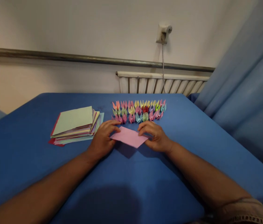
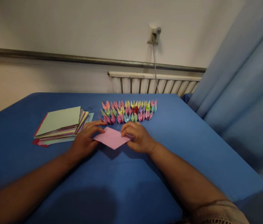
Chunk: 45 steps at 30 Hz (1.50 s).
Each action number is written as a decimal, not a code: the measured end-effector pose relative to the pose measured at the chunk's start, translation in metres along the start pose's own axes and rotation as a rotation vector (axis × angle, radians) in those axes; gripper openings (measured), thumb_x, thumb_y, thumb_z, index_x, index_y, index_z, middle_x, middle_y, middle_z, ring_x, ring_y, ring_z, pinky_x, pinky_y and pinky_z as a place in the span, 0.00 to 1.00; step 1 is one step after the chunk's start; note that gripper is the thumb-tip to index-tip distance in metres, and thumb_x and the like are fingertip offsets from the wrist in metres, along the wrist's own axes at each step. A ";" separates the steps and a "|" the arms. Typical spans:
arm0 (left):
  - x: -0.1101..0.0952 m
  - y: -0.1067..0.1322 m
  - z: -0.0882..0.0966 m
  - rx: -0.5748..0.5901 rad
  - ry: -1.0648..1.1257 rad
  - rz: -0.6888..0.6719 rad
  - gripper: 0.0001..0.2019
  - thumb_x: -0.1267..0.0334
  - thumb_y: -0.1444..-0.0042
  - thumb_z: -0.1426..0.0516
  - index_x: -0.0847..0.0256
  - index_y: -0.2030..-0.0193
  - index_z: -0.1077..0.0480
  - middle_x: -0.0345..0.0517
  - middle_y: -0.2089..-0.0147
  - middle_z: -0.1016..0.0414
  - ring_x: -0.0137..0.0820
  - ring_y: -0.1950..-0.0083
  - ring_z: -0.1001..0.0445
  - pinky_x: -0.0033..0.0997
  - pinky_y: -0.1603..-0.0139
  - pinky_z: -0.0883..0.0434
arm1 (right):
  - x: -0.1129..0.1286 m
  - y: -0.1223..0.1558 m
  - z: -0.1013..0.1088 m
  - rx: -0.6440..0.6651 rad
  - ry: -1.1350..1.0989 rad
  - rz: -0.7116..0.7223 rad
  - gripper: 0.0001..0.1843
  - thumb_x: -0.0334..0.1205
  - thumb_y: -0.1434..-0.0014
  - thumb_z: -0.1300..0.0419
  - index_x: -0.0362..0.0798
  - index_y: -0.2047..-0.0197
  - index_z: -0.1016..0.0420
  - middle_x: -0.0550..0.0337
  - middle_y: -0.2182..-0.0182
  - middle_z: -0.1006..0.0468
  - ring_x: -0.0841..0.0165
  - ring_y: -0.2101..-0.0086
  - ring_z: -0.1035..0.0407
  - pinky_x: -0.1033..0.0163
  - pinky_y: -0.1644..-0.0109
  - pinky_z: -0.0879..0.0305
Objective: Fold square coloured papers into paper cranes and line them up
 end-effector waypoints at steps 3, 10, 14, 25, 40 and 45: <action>0.002 0.004 -0.011 0.134 -0.160 -0.034 0.16 0.69 0.50 0.42 0.61 0.53 0.31 0.54 0.43 0.29 0.45 0.39 0.36 0.52 0.38 0.39 | 0.005 0.005 -0.015 0.254 0.202 0.067 0.12 0.29 0.53 0.42 0.48 0.62 0.32 0.55 0.60 0.25 0.63 0.59 0.32 0.56 0.54 0.41; -0.028 0.015 -0.017 0.207 -0.248 -0.248 0.14 0.73 0.44 0.46 0.59 0.52 0.30 0.52 0.40 0.31 0.44 0.34 0.41 0.54 0.36 0.42 | 0.015 0.009 -0.028 0.355 0.414 0.185 0.09 0.32 0.47 0.43 0.47 0.60 0.32 0.52 0.57 0.25 0.62 0.59 0.34 0.56 0.56 0.42; -0.038 0.013 0.002 -0.016 -0.187 -0.321 0.08 0.73 0.42 0.47 0.59 0.59 0.30 0.49 0.46 0.25 0.39 0.38 0.35 0.50 0.38 0.39 | 0.021 0.009 -0.019 0.114 0.452 0.242 0.11 0.32 0.41 0.46 0.46 0.54 0.32 0.49 0.52 0.27 0.62 0.54 0.34 0.55 0.52 0.41; -0.024 0.012 -0.016 0.190 -0.253 -0.264 0.12 0.74 0.46 0.46 0.59 0.58 0.27 0.48 0.46 0.25 0.43 0.39 0.35 0.53 0.39 0.41 | 0.002 0.009 -0.027 0.446 0.645 0.061 0.13 0.31 0.41 0.45 0.44 0.52 0.30 0.49 0.52 0.26 0.60 0.54 0.35 0.54 0.49 0.45; 0.017 0.007 -0.029 0.378 0.064 0.117 0.11 0.54 0.45 0.43 0.60 0.71 0.28 0.49 0.49 0.24 0.39 0.44 0.30 0.42 0.43 0.34 | -0.033 0.016 -0.022 0.444 0.220 -0.199 0.02 0.33 0.46 0.41 0.46 0.67 0.30 0.58 0.65 0.29 0.67 0.64 0.36 0.62 0.56 0.38; 0.025 0.005 -0.027 0.356 0.036 0.150 0.17 0.50 0.42 0.46 0.59 0.56 0.25 0.49 0.51 0.23 0.41 0.46 0.29 0.41 0.43 0.33 | -0.051 0.019 -0.017 0.427 0.213 -0.323 0.06 0.33 0.44 0.41 0.45 0.73 0.30 0.60 0.67 0.30 0.70 0.66 0.35 0.64 0.58 0.39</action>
Point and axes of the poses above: each hand's wrist, its own y-axis away from the middle knuckle, its own z-axis out of the back of the hand, x = y × z, the point moved 5 cm from there along -y, towards the middle knuckle
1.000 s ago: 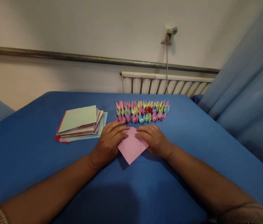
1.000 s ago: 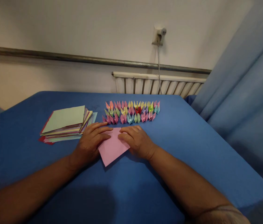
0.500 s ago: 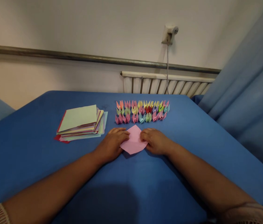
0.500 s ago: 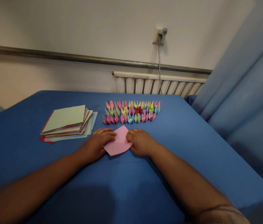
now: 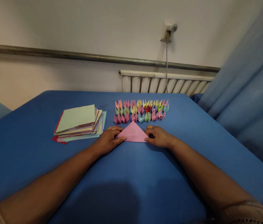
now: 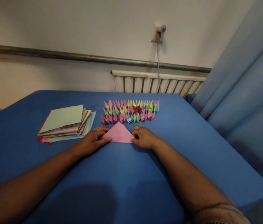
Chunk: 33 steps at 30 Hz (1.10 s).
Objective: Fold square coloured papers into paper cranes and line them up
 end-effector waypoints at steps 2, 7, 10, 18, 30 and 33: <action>0.004 0.000 0.000 -0.024 -0.036 0.010 0.17 0.50 0.41 0.47 0.59 0.57 0.24 0.49 0.52 0.23 0.41 0.46 0.28 0.41 0.43 0.34 | -0.005 0.000 0.000 0.005 0.019 -0.057 0.08 0.34 0.44 0.41 0.45 0.74 0.31 0.61 0.69 0.30 0.71 0.66 0.36 0.65 0.60 0.39; 0.011 0.001 0.000 -0.065 -0.156 0.044 0.19 0.48 0.40 0.48 0.62 0.66 0.26 0.53 0.50 0.25 0.41 0.48 0.28 0.43 0.45 0.34 | -0.008 0.000 0.000 -0.002 0.048 -0.126 0.08 0.35 0.44 0.41 0.45 0.74 0.31 0.62 0.70 0.31 0.73 0.70 0.37 0.66 0.63 0.42; 0.009 0.002 -0.001 -0.073 -0.211 0.063 0.18 0.49 0.41 0.47 0.63 0.66 0.28 0.56 0.50 0.26 0.43 0.48 0.29 0.45 0.46 0.33 | -0.006 0.000 0.000 0.000 0.057 -0.133 0.08 0.34 0.46 0.40 0.45 0.75 0.32 0.63 0.71 0.31 0.73 0.71 0.38 0.67 0.65 0.43; 0.006 0.005 0.003 -0.134 -0.261 0.068 0.15 0.53 0.42 0.45 0.62 0.55 0.30 0.53 0.57 0.25 0.42 0.54 0.27 0.43 0.53 0.31 | -0.004 0.002 0.003 0.041 0.075 -0.119 0.09 0.35 0.47 0.39 0.46 0.76 0.32 0.64 0.72 0.32 0.73 0.70 0.37 0.67 0.65 0.43; -0.052 0.025 -0.025 0.178 -0.221 -0.297 0.28 0.52 0.38 0.48 0.56 0.33 0.45 0.52 0.32 0.42 0.42 0.30 0.46 0.47 0.32 0.47 | 0.001 0.003 0.004 0.058 0.135 -0.182 0.06 0.36 0.47 0.39 0.46 0.74 0.31 0.62 0.71 0.30 0.73 0.72 0.37 0.66 0.67 0.44; -0.051 0.029 -0.029 0.245 -0.206 -0.260 0.32 0.48 0.39 0.48 0.56 0.31 0.48 0.53 0.30 0.46 0.44 0.29 0.48 0.49 0.32 0.48 | 0.000 0.002 0.004 0.040 0.127 -0.206 0.04 0.36 0.47 0.38 0.46 0.70 0.30 0.61 0.70 0.28 0.72 0.71 0.36 0.66 0.66 0.43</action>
Point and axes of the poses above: each hand's wrist, its own y-axis away from the middle knuckle, its own z-axis out of the back of the hand, x = y × z, the point moved 5 cm from there along -y, towards the middle knuckle
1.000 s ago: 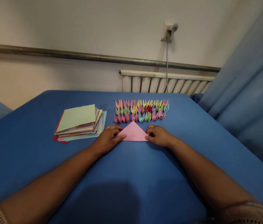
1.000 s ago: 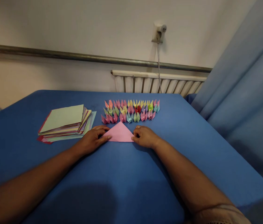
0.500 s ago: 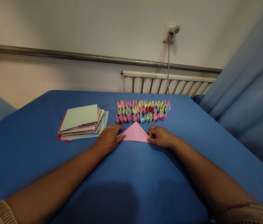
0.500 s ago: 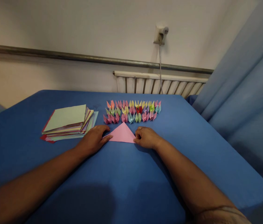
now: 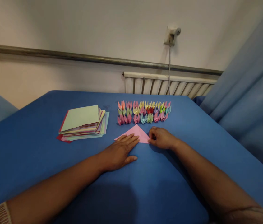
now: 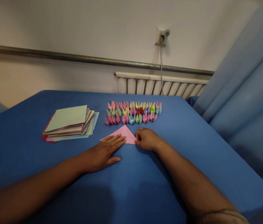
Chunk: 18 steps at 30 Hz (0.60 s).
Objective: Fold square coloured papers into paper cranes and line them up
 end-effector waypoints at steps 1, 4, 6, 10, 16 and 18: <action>0.001 0.000 0.000 0.011 0.002 0.010 0.32 0.48 0.39 0.49 0.55 0.31 0.49 0.53 0.30 0.47 0.45 0.29 0.50 0.50 0.32 0.48 | 0.000 -0.001 0.000 -0.029 -0.013 -0.031 0.05 0.38 0.46 0.38 0.46 0.67 0.29 0.60 0.68 0.27 0.71 0.70 0.35 0.66 0.66 0.42; 0.002 0.000 0.003 0.026 0.010 0.013 0.30 0.48 0.38 0.49 0.51 0.32 0.47 0.51 0.29 0.48 0.46 0.29 0.52 0.55 0.33 0.49 | 0.001 -0.001 -0.002 -0.174 -0.042 -0.161 0.13 0.45 0.43 0.40 0.46 0.59 0.31 0.56 0.64 0.24 0.67 0.66 0.31 0.64 0.64 0.41; 0.001 -0.001 0.005 0.017 0.026 0.001 0.28 0.48 0.39 0.48 0.49 0.33 0.45 0.50 0.30 0.46 0.48 0.29 0.51 0.57 0.34 0.48 | 0.005 -0.001 -0.006 -0.215 -0.025 -0.217 0.16 0.48 0.42 0.40 0.47 0.56 0.31 0.54 0.63 0.23 0.65 0.64 0.29 0.63 0.64 0.40; 0.002 -0.003 0.008 -0.049 0.081 -0.012 0.24 0.52 0.39 0.46 0.50 0.37 0.38 0.48 0.33 0.39 0.46 0.31 0.45 0.54 0.34 0.46 | 0.015 0.000 -0.013 -0.148 0.072 -0.263 0.19 0.53 0.44 0.39 0.49 0.55 0.30 0.54 0.64 0.21 0.62 0.66 0.27 0.61 0.67 0.42; 0.015 -0.008 0.012 -0.191 0.203 0.031 0.13 0.61 0.38 0.49 0.57 0.48 0.30 0.48 0.46 0.26 0.36 0.43 0.31 0.40 0.40 0.36 | 0.018 -0.001 -0.015 -0.092 0.064 -0.249 0.15 0.51 0.43 0.40 0.50 0.59 0.29 0.55 0.65 0.22 0.61 0.65 0.28 0.61 0.65 0.41; 0.020 -0.008 0.013 -0.218 0.223 0.078 0.11 0.63 0.38 0.49 0.58 0.53 0.29 0.47 0.52 0.24 0.35 0.48 0.29 0.37 0.45 0.32 | 0.021 -0.001 -0.015 -0.138 0.062 -0.204 0.14 0.49 0.43 0.40 0.48 0.60 0.29 0.54 0.62 0.23 0.61 0.62 0.29 0.60 0.61 0.39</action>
Point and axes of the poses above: each hand's wrist, its own y-axis away from the middle knuckle, its own z-axis out of the back of the hand, x = y × z, the point moved 5 cm from there along -y, towards the middle knuckle
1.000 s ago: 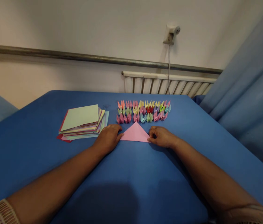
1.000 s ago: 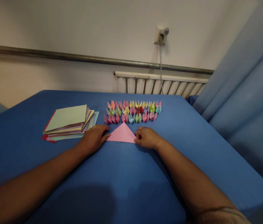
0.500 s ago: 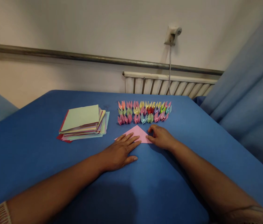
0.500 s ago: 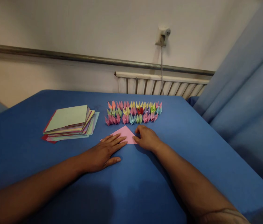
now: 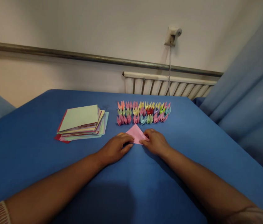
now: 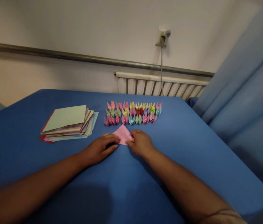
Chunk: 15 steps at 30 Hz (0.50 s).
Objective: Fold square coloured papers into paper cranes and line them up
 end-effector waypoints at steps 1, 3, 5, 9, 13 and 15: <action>0.002 0.000 0.001 -0.012 0.001 0.020 0.10 0.64 0.38 0.49 0.58 0.54 0.29 0.47 0.54 0.24 0.35 0.51 0.28 0.36 0.47 0.32 | 0.001 0.001 0.001 -0.033 0.000 0.007 0.15 0.49 0.43 0.39 0.48 0.58 0.29 0.52 0.60 0.24 0.61 0.60 0.29 0.60 0.59 0.39; 0.004 -0.001 0.002 -0.025 -0.008 0.044 0.09 0.65 0.39 0.49 0.58 0.56 0.28 0.46 0.57 0.24 0.34 0.53 0.28 0.36 0.50 0.31 | 0.001 0.002 0.002 -0.079 -0.003 -0.020 0.18 0.49 0.43 0.40 0.46 0.54 0.31 0.50 0.58 0.25 0.60 0.58 0.29 0.59 0.57 0.38; 0.006 -0.001 0.002 -0.036 -0.023 0.050 0.09 0.65 0.39 0.49 0.58 0.57 0.29 0.46 0.58 0.24 0.35 0.54 0.28 0.36 0.51 0.31 | 0.001 0.004 0.004 -0.066 -0.003 -0.076 0.21 0.51 0.42 0.41 0.45 0.51 0.32 0.50 0.58 0.24 0.60 0.59 0.28 0.59 0.58 0.38; 0.008 0.000 0.002 -0.060 -0.066 0.085 0.09 0.66 0.40 0.48 0.60 0.56 0.29 0.48 0.56 0.24 0.36 0.53 0.29 0.38 0.50 0.32 | 0.004 0.007 0.007 0.036 0.077 -0.159 0.22 0.55 0.42 0.42 0.47 0.53 0.31 0.51 0.61 0.21 0.59 0.61 0.27 0.59 0.61 0.39; 0.011 -0.001 0.003 -0.097 -0.101 0.113 0.11 0.67 0.42 0.47 0.62 0.54 0.29 0.50 0.52 0.24 0.37 0.50 0.30 0.40 0.46 0.33 | 0.007 0.007 0.008 0.092 0.102 -0.174 0.20 0.54 0.42 0.42 0.48 0.55 0.29 0.54 0.62 0.20 0.60 0.62 0.27 0.61 0.63 0.40; 0.013 0.000 0.003 -0.105 -0.109 0.109 0.11 0.67 0.43 0.46 0.62 0.54 0.28 0.50 0.50 0.25 0.37 0.48 0.30 0.40 0.45 0.34 | 0.008 0.007 0.006 0.097 0.077 -0.159 0.17 0.52 0.42 0.42 0.49 0.56 0.29 0.56 0.62 0.21 0.62 0.62 0.27 0.62 0.62 0.40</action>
Point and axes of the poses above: each hand's wrist, its own y-axis away from the middle knuckle, its own z-axis out of the back of the hand, x = y × z, the point moved 5 cm from there along -y, towards the middle knuckle
